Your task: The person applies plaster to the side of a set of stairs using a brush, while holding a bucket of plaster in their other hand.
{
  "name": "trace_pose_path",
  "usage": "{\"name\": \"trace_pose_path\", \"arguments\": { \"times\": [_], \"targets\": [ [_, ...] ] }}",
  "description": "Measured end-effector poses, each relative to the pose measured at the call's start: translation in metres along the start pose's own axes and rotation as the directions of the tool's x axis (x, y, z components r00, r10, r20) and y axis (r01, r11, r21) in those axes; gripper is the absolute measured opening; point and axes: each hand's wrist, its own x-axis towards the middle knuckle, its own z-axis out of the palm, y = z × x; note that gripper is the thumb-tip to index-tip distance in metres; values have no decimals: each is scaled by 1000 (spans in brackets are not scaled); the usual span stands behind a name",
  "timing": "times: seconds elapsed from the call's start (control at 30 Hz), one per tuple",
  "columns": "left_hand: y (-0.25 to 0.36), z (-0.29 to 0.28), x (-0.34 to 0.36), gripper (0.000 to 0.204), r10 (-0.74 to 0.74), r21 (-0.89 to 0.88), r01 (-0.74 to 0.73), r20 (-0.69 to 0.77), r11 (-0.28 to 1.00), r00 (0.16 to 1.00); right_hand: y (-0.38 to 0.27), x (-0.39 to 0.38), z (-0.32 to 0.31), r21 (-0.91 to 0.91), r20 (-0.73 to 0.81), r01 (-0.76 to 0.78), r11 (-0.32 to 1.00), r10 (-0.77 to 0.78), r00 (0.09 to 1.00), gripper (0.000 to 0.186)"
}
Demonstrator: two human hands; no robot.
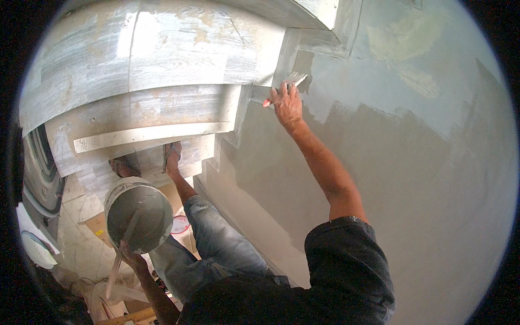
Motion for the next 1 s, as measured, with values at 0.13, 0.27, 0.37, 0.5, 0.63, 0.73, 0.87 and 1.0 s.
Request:
{"name": "trace_pose_path", "arguments": {
  "times": [0.13,0.27,0.37,0.5,0.63,0.73,0.87,1.0],
  "targets": [
    [15,4,-4,63,-106,-48,104,-31,993,994,-3,-1,2,-36,41,-28,999,29,999,39],
    [2,-3,-4,61,-115,-2,115,-30,993,993,-8,-5,-4,-36,111,-29,999,33,993,39],
    [13,4,-3,60,-89,46,94,-85,995,992,-8,-11,-3,-83,120,-17,996,27,992,39],
    [31,15,-4,64,-57,84,70,-154,994,986,-11,-14,-4,-133,131,11,991,7,991,40],
    [37,17,-4,66,-114,23,119,-149,993,982,-13,-21,2,-101,119,18,995,-6,993,41],
    [29,11,-4,67,-118,9,120,-102,993,988,-19,-23,-5,-64,169,17,998,-6,986,40],
    [28,10,-4,65,-153,18,157,-115,988,981,-17,-19,-6,-53,119,14,998,-7,993,37],
    [23,9,-1,64,-73,2,73,-90,997,993,-6,-1,-4,-8,-28,-12,1000,12,1000,36]
  ]
}}
